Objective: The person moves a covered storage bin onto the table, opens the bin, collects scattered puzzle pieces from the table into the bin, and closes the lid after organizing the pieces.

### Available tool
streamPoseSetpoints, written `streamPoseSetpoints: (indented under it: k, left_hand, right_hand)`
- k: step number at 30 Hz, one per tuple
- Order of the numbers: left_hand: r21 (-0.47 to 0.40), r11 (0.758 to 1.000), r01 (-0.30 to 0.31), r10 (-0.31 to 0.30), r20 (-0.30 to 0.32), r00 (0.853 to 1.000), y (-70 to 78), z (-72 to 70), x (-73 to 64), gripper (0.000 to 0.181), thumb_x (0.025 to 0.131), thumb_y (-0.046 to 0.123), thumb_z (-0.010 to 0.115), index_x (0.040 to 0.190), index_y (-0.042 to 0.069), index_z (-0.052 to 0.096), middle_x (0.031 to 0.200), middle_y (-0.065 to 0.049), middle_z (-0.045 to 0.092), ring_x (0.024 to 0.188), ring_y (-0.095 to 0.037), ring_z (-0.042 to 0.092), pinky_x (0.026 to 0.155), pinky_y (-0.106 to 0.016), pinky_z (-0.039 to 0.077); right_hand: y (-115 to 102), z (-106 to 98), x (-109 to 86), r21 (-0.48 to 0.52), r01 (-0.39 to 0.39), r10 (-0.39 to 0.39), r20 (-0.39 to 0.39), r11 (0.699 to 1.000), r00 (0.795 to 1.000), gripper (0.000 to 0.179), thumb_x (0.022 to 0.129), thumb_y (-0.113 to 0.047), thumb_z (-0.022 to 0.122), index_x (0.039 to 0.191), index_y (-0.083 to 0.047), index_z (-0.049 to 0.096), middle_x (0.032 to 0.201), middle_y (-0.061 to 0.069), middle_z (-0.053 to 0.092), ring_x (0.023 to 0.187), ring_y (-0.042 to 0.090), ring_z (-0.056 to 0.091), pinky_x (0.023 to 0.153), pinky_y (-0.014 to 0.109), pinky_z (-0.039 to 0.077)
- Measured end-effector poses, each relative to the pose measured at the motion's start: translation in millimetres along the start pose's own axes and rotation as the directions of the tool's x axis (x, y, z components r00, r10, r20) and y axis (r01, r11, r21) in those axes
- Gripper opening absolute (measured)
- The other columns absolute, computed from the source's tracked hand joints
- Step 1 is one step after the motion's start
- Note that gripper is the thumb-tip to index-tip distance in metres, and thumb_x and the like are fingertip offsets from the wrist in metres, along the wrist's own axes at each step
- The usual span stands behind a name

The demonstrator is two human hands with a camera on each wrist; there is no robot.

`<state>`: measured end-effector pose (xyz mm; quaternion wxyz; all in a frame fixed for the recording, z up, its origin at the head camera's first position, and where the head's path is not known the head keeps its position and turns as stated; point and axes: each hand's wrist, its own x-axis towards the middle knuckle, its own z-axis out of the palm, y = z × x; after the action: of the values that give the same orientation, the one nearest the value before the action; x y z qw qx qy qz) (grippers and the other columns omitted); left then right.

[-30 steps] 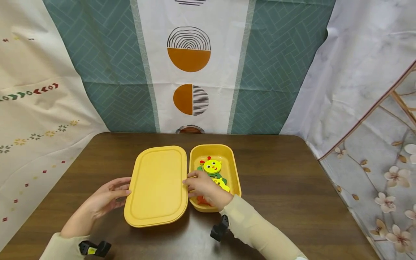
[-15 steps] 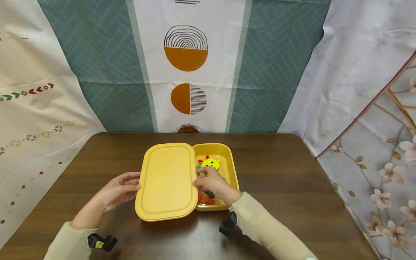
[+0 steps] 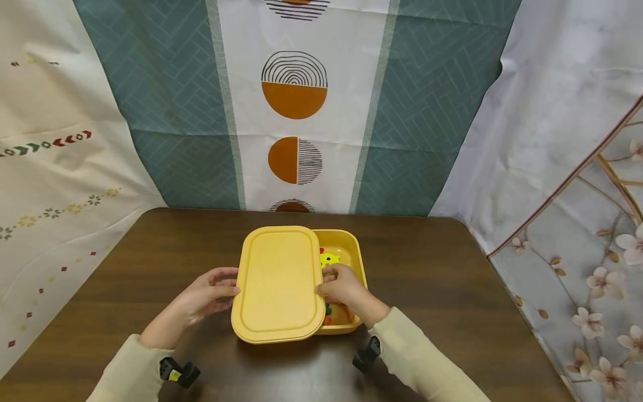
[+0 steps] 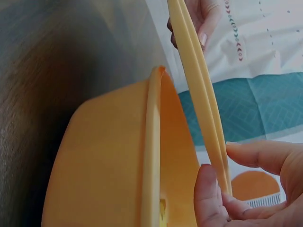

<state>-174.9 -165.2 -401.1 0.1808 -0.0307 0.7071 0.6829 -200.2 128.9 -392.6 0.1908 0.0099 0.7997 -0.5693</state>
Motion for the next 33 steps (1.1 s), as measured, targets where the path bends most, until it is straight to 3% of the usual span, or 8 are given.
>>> streamPoseSetpoints:
  k: [10,18,33]
  left_hand:
    - [-0.033,0.999,0.019,-0.020,-0.027,0.999,-2.2,26.8,14.8,0.057,0.081,0.002,0.065,0.131,0.003,0.037,0.101,-0.009,0.058,0.078,-0.013,0.061,0.074,-0.031,0.054]
    - [-0.039,0.999,-0.003,0.003,-0.016,1.000,-1.1,40.6,25.3,0.057,0.081,0.000,0.065,0.131,0.002,0.038,0.099,-0.010,0.059,0.076,-0.012,0.062,0.073,-0.030,0.054]
    - [-0.030,0.999,-0.019,0.018,-0.049,0.999,-2.8,69.1,41.2,0.052,0.078,-0.005,0.065,0.126,0.001,0.045,0.097,-0.014,0.060,0.074,-0.013,0.062,0.077,-0.040,0.055]
  right_hand:
    - [5.4,-18.2,-1.7,-0.106,-0.011,0.000,-0.103,0.994,0.995,0.051,0.072,-0.001,0.071,0.118,0.008,0.051,0.092,0.012,0.050,0.078,0.018,0.050,0.063,0.028,0.054]
    - [12.5,-30.4,-2.3,-0.142,0.000,-0.020,-0.134,0.990,0.991,0.049,0.075,0.000,0.069,0.118,0.009,0.049,0.096,0.015,0.049,0.077,0.019,0.047,0.060,0.025,0.047]
    - [20.0,-50.8,-7.9,-0.215,0.015,-0.056,-0.187,0.977,0.981,0.051,0.077,-0.005,0.069,0.121,0.011,0.049,0.103,0.019,0.054,0.084,0.021,0.052,0.062,0.025,0.049]
